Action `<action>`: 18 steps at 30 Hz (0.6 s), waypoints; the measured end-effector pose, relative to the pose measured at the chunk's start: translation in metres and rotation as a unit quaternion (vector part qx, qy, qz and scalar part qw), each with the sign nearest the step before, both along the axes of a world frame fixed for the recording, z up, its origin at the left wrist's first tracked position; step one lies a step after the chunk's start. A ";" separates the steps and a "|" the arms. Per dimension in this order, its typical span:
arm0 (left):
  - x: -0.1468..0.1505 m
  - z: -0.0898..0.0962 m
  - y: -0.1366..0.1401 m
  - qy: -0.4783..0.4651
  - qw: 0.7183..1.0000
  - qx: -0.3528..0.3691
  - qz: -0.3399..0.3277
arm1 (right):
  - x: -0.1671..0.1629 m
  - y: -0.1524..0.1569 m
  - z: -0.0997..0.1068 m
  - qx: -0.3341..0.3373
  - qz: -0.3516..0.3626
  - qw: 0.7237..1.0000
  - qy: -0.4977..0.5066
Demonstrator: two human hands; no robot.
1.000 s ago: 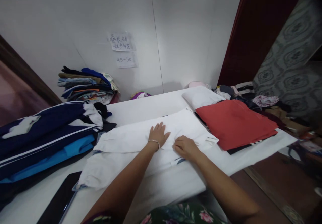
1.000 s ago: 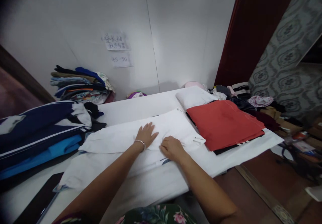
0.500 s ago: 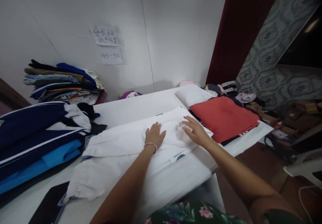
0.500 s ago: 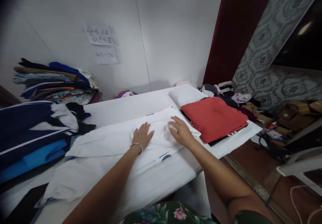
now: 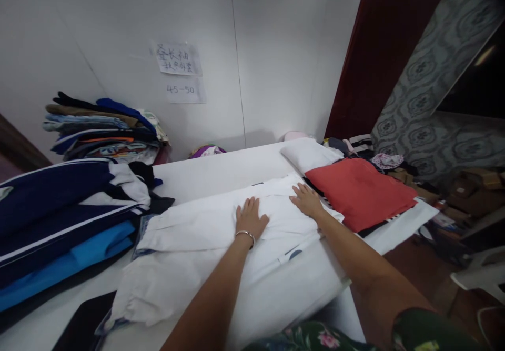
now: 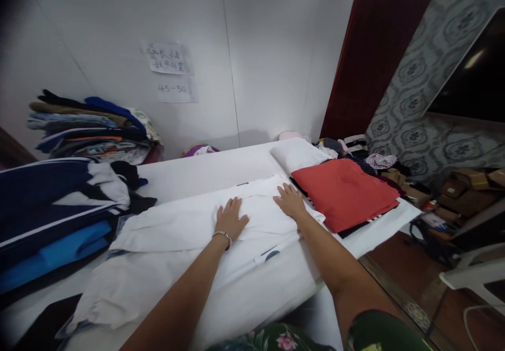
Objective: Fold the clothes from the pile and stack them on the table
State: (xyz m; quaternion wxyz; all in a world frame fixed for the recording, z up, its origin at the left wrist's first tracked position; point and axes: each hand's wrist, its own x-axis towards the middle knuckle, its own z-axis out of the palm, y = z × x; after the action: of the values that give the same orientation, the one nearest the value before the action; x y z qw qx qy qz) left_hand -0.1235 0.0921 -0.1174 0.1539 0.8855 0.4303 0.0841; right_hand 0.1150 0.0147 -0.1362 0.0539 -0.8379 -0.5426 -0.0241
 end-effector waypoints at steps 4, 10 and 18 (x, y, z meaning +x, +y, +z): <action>0.001 0.001 0.001 0.003 1.000 -0.005 -0.001 | -0.001 -0.001 0.007 -0.002 -0.001 1.000 0.024; 0.002 0.005 0.000 0.022 1.000 0.004 0.000 | -0.004 0.010 0.039 0.000 -0.015 0.998 0.067; 0.002 -0.001 0.001 0.029 0.999 0.040 0.003 | -0.012 0.059 0.049 -0.011 0.056 0.993 0.101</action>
State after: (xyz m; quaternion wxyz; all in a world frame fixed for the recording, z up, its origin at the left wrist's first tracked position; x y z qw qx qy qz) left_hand -0.1213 0.0936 -0.1180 0.1053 0.8917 0.4336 0.0763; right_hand 0.1027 0.0741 -0.0875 0.1003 -0.8050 -0.5805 0.0695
